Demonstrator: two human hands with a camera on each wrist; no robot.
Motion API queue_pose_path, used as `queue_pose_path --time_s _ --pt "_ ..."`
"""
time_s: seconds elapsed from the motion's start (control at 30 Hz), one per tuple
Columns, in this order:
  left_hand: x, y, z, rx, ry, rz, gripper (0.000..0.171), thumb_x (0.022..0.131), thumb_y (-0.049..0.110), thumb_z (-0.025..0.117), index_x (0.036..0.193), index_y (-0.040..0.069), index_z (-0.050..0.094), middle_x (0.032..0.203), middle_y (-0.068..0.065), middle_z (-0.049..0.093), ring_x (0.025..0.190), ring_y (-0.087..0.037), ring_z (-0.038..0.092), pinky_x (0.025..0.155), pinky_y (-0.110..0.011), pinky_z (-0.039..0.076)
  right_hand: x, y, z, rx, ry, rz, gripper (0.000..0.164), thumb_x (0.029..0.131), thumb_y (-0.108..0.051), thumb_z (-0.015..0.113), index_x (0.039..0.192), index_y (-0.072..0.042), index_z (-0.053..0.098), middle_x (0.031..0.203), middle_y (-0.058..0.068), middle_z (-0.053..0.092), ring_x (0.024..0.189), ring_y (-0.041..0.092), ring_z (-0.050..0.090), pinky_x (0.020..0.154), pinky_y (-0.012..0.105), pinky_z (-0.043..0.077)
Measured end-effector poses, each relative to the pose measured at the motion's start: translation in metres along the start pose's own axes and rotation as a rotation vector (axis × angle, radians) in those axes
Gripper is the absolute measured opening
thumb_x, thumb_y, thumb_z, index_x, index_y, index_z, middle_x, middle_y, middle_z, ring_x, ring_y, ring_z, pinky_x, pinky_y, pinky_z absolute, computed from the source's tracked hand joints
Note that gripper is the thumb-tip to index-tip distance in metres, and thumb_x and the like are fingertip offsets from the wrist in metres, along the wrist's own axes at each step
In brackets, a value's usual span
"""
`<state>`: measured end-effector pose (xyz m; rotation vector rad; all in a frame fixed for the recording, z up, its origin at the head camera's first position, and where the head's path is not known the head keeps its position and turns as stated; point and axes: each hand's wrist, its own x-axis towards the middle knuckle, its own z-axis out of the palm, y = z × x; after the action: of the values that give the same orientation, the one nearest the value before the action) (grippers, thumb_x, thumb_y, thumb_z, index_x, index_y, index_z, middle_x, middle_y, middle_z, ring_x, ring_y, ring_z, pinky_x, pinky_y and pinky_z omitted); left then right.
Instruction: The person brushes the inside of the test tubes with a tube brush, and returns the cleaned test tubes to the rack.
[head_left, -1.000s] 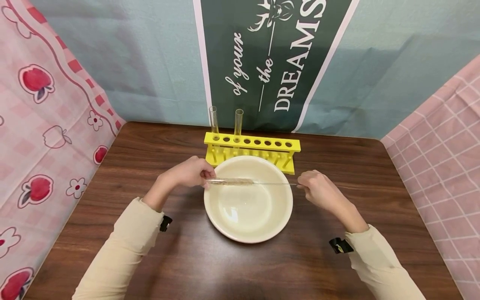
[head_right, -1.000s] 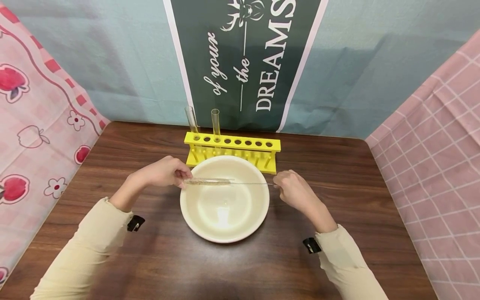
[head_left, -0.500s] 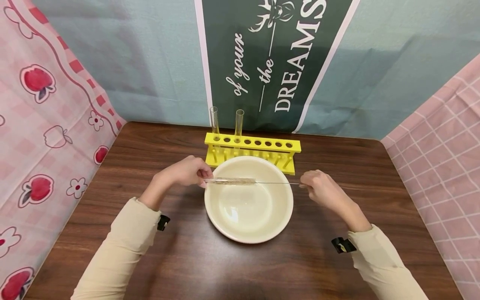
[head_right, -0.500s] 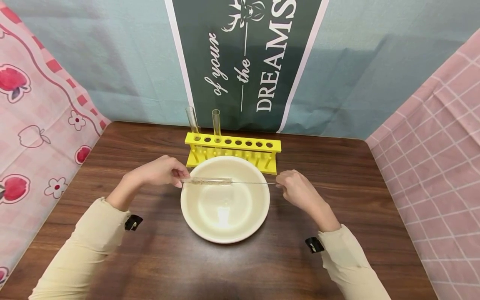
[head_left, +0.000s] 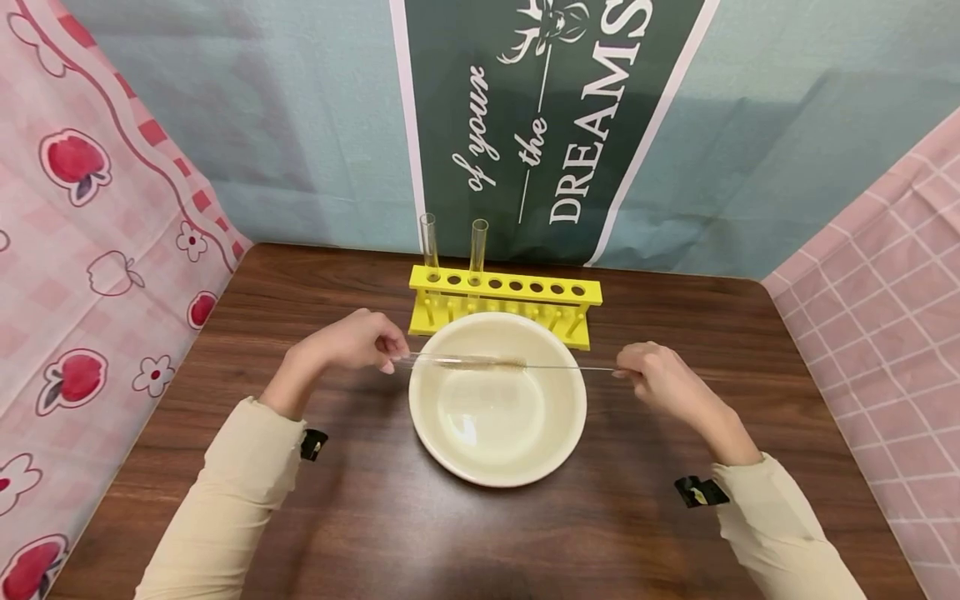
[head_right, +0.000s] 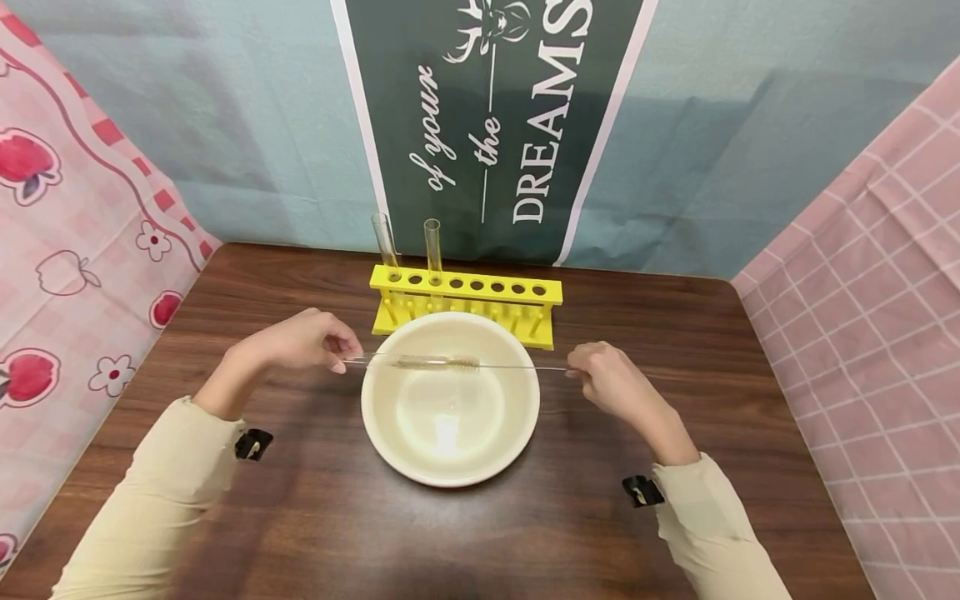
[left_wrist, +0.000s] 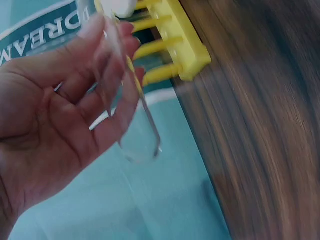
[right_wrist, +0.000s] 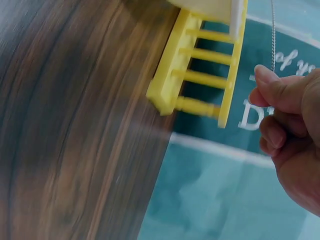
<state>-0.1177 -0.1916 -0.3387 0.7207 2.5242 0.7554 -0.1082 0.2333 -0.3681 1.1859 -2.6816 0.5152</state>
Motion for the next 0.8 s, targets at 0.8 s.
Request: queue_pose_path --time_s 0.8 --pt "-0.041 -0.028 0.003 0.051 0.318 -0.077 0.018 0.067 -0.009 0.071 0.08 0.001 0.064 0.074 -0.005 0.061 0.071 -0.019 0.058 0.067 -0.037 0.048 -0.058 0.028 -0.018 0.444 0.208 0.285 0.027 0.083 0.013 0.055 0.077 -0.013 0.06 0.069 -0.008 0.053 0.058 0.004 0.046 0.051 0.018 0.037"
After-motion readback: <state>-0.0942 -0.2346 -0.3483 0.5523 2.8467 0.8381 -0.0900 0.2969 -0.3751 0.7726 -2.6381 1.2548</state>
